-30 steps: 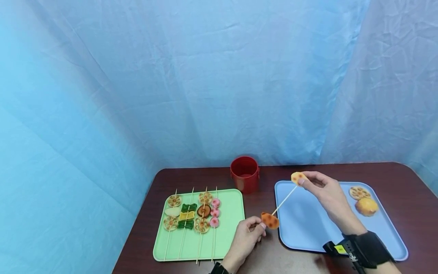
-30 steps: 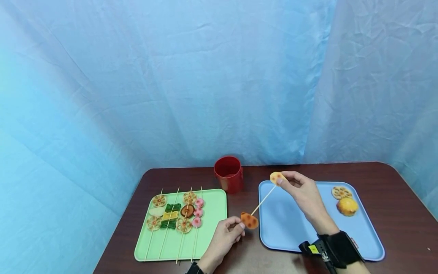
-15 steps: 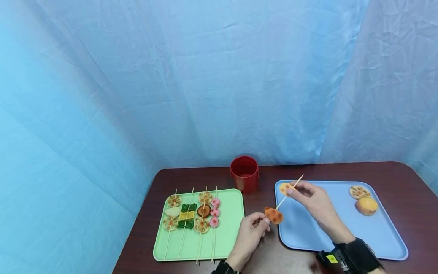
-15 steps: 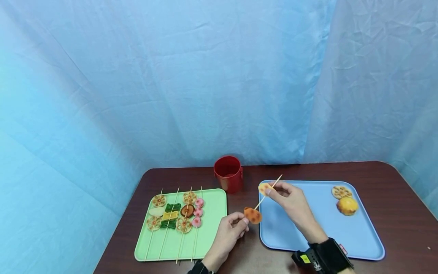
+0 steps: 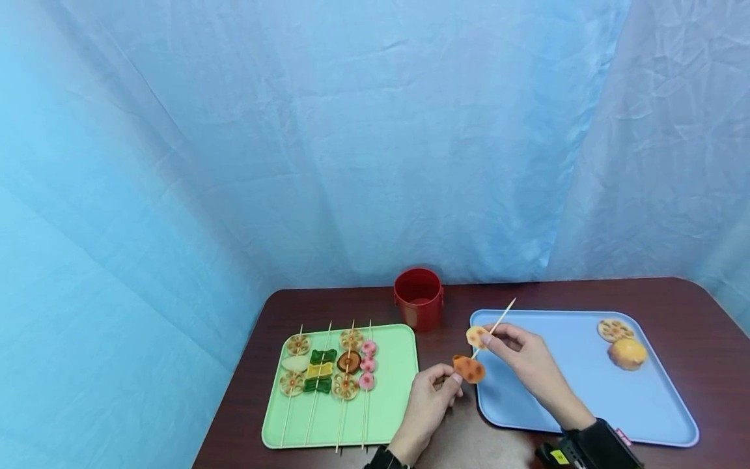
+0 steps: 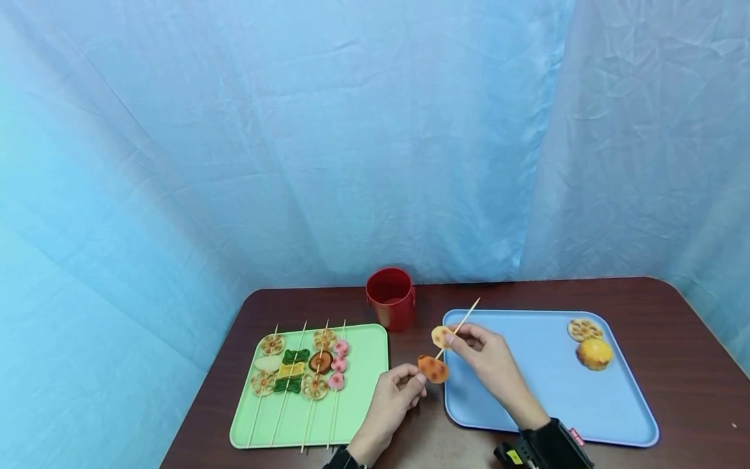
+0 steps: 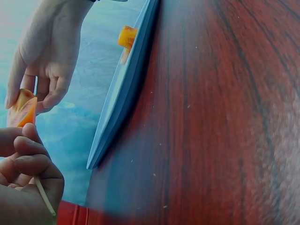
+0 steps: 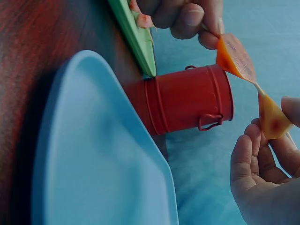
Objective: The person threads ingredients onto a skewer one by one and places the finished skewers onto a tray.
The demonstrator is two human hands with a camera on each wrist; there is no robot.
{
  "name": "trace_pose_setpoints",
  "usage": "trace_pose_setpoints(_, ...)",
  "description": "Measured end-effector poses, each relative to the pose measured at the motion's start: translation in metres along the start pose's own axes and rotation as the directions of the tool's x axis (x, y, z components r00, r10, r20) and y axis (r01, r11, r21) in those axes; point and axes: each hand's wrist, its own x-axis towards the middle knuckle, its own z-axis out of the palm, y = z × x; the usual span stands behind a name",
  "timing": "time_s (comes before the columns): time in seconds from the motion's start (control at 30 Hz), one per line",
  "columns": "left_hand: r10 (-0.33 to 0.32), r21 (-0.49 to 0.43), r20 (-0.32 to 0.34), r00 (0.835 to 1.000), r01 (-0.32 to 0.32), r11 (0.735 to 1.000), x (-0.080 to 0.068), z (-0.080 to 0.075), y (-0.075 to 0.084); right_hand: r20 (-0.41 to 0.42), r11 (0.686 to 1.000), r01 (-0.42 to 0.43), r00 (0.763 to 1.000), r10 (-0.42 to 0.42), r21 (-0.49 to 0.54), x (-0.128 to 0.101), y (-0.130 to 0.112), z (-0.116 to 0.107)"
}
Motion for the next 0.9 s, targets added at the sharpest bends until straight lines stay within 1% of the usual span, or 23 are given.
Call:
trace_pose_setpoints(0.27, 0.005, -0.008, 0.003, 1.000, -0.005, 1.000, 0.001, 0.001, -0.002, -0.001, 1.000, -0.004, 1.000, 0.004, 0.014, -0.001, 0.001, 0.007)
trace_pose_setpoints(0.43, 0.005, -0.009, 0.000, 1.000, -0.005, 1.000, 0.002, 0.002, -0.002, 0.019, 1.000, -0.007, 1.000, 0.006, 0.030, -0.003, 0.002, 0.010)
trace_pose_setpoints(0.7, -0.011, -0.019, 0.002, 1.000, 0.011, 1.000, 0.001, 0.001, -0.002, 0.046, 0.999, -0.011, 0.999, 0.009, 0.050, -0.004, 0.005, 0.013)
trace_pose_setpoints(0.9, -0.010, -0.027, -0.005, 1.000, 0.010, 1.000, 0.001, 0.001, -0.002, 0.040, 0.999, 0.020, 0.999, -0.021, 0.032, -0.004, 0.004, 0.008)
